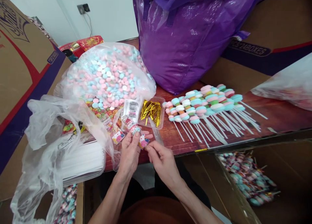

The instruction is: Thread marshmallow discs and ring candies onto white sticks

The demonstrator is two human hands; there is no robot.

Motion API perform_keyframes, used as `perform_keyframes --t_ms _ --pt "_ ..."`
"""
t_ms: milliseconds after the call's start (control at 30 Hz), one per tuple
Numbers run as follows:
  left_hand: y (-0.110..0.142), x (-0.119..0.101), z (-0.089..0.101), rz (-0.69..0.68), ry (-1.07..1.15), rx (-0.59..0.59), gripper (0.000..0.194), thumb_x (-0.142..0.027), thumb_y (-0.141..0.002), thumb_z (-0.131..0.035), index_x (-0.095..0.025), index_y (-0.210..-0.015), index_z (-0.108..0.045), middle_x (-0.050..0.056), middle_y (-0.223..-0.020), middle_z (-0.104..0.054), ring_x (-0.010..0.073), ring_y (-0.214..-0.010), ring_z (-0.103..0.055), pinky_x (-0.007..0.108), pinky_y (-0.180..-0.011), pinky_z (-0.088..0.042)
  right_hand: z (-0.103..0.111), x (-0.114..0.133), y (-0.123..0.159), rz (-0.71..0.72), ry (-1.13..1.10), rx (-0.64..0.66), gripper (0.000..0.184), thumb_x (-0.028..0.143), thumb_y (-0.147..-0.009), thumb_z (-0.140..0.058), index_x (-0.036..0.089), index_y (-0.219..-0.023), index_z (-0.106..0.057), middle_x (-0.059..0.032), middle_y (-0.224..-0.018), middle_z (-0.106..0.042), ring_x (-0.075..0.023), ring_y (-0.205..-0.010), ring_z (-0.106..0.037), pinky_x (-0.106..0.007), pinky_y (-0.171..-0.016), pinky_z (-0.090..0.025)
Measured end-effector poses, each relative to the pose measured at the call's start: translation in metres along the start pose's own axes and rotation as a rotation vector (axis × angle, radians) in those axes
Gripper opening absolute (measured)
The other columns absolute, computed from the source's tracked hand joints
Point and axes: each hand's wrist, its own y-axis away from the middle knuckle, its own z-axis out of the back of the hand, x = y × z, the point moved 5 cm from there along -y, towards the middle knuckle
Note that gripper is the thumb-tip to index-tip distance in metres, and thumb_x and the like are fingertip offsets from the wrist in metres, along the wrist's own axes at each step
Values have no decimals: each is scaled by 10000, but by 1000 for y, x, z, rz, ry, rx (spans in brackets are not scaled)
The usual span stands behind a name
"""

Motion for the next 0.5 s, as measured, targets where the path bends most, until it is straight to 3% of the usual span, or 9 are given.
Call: perform_keyframes --t_ms 133,267,367,433,500 --pt "-1 -7 4 36 31 26 295 -353 -764 -810 -144 -948 -712 90 -942 -767 246 -1017 -717 363 -931 -530 -3 3 -6 -29 -100 15 283 334 -975 -486 196 -735 -545 53 -576 -459 -98 -528 -431 -223 -524 -356" --pt "1 -14 3 11 30 11 294 -326 -739 -827 -137 -942 -727 101 -949 -765 243 -993 -705 336 -867 -541 -6 5 -14 -63 -216 53 182 378 -923 -592 196 -924 -599 17 -717 -575 -112 -597 -513 -218 -523 -390" --pt "5 -21 -4 -36 33 38 298 -328 -768 -803 -147 -988 -713 90 -955 -753 205 -901 -686 297 -759 -548 -12 8 -21 -134 -278 110 274 422 -952 -528 204 -790 -558 36 -625 -534 -93 -479 -457 -214 -455 -351" --pt "6 -26 -7 -8 69 72 295 -310 -776 -794 -158 -1009 -696 63 -891 -731 182 -824 -662 276 -681 -534 -15 13 -26 -154 -236 195 346 408 -980 -460 208 -702 -513 47 -546 -507 -88 -418 -439 -215 -436 -337" --pt "5 -33 -5 -16 132 58 250 -284 -766 -800 -159 -943 -673 15 -762 -660 144 -735 -616 251 -641 -510 -12 24 -32 -64 -3 271 335 323 -983 -446 201 -680 -524 25 -564 -564 -106 -467 -519 -224 -486 -363"
